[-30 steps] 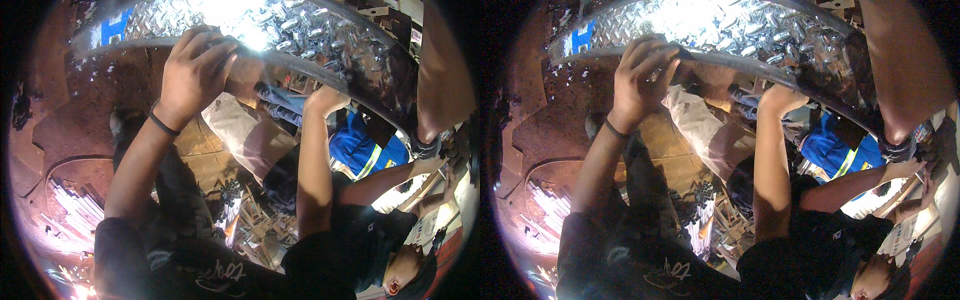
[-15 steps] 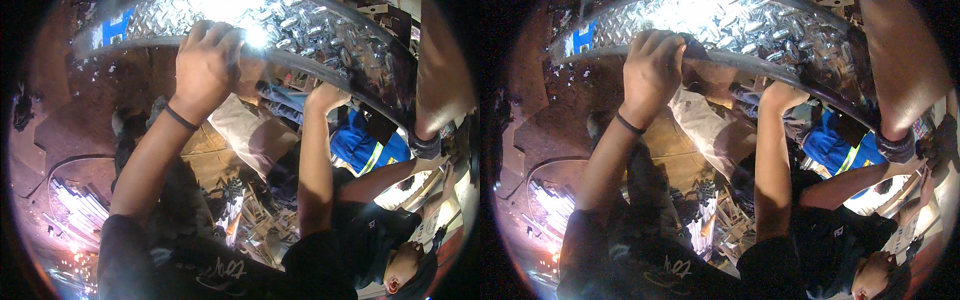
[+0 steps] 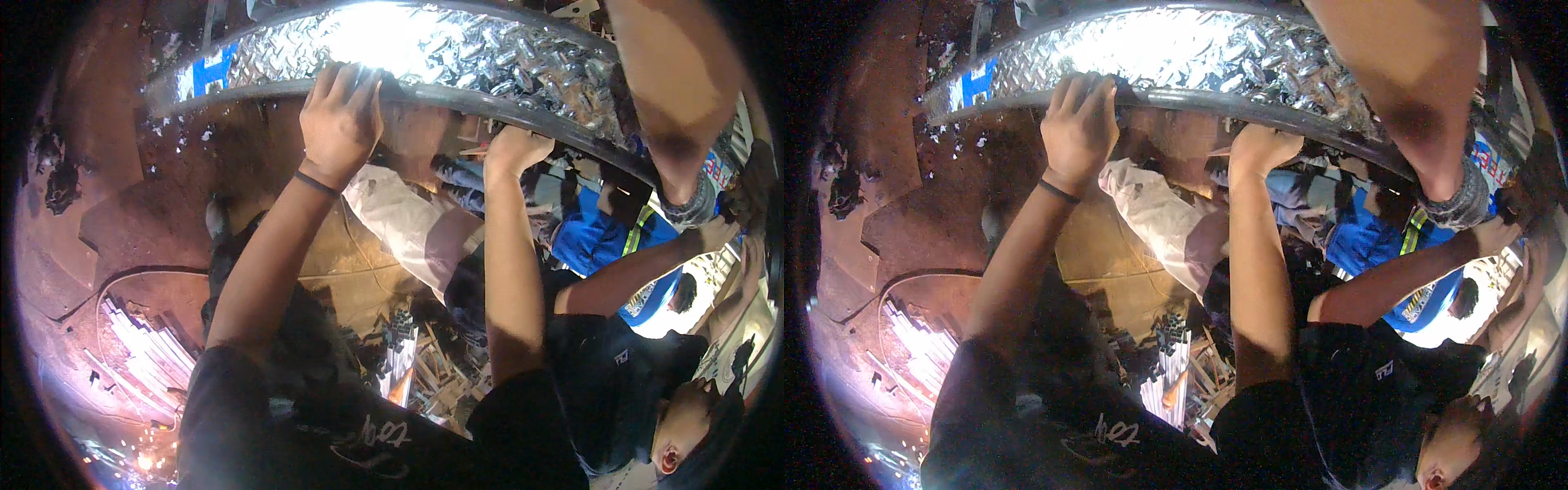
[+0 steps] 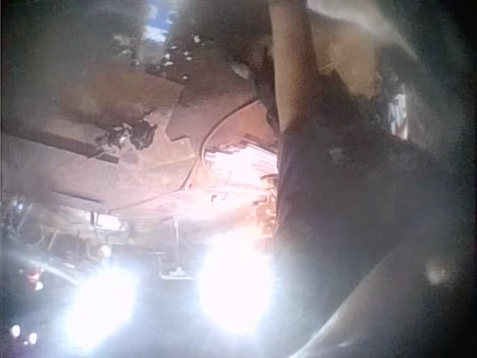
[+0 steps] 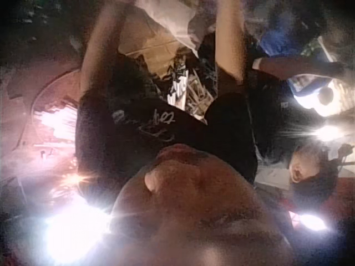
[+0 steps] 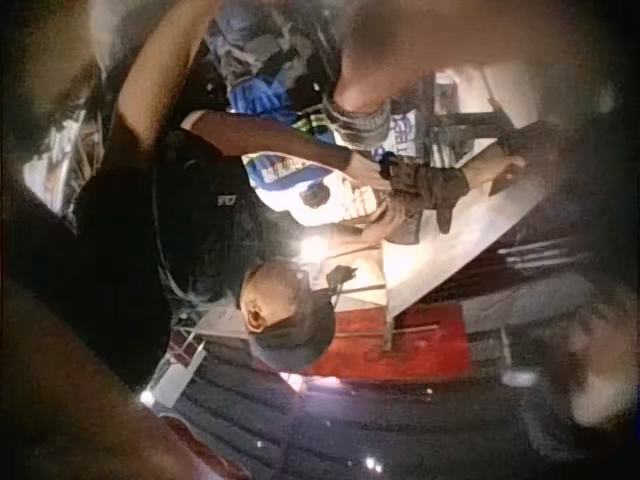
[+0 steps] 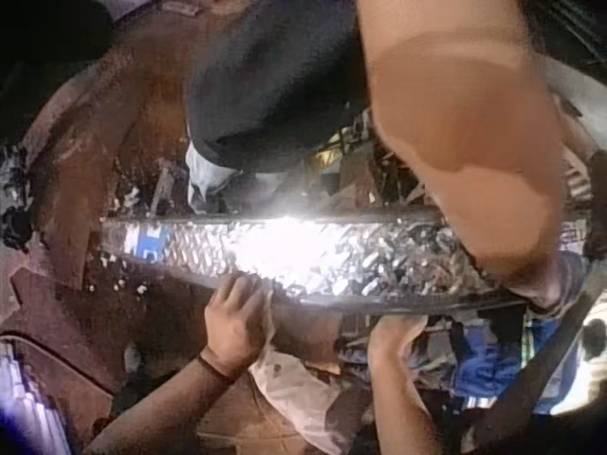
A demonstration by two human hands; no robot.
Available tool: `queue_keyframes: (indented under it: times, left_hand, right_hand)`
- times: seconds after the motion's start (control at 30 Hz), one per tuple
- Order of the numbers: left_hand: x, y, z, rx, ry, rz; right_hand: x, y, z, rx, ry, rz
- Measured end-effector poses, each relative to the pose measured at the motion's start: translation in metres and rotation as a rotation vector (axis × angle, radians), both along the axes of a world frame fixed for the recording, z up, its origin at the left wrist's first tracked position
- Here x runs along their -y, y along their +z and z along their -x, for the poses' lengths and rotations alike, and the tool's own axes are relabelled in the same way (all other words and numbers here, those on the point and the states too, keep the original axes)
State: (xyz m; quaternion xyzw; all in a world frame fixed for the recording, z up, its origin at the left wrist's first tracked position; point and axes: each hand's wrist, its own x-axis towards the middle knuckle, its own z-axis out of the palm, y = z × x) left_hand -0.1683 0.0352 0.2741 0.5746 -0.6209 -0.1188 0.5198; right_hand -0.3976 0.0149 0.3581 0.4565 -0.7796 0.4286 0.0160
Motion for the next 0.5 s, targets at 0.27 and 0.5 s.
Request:
queue_keyframes:
  times: [0.27, 0.5]
  left_hand:
    - [-0.005, -0.007, -0.005, 0.037, 0.012, -0.001]
    - [-0.007, -0.001, -0.005, 0.035, -0.01, 0.004]
  right_hand:
    - [0.003, -0.005, 0.003, 0.129, 0.085, 0.124]
    - [0.003, 0.0, -0.004, 0.06, -0.049, 0.032]
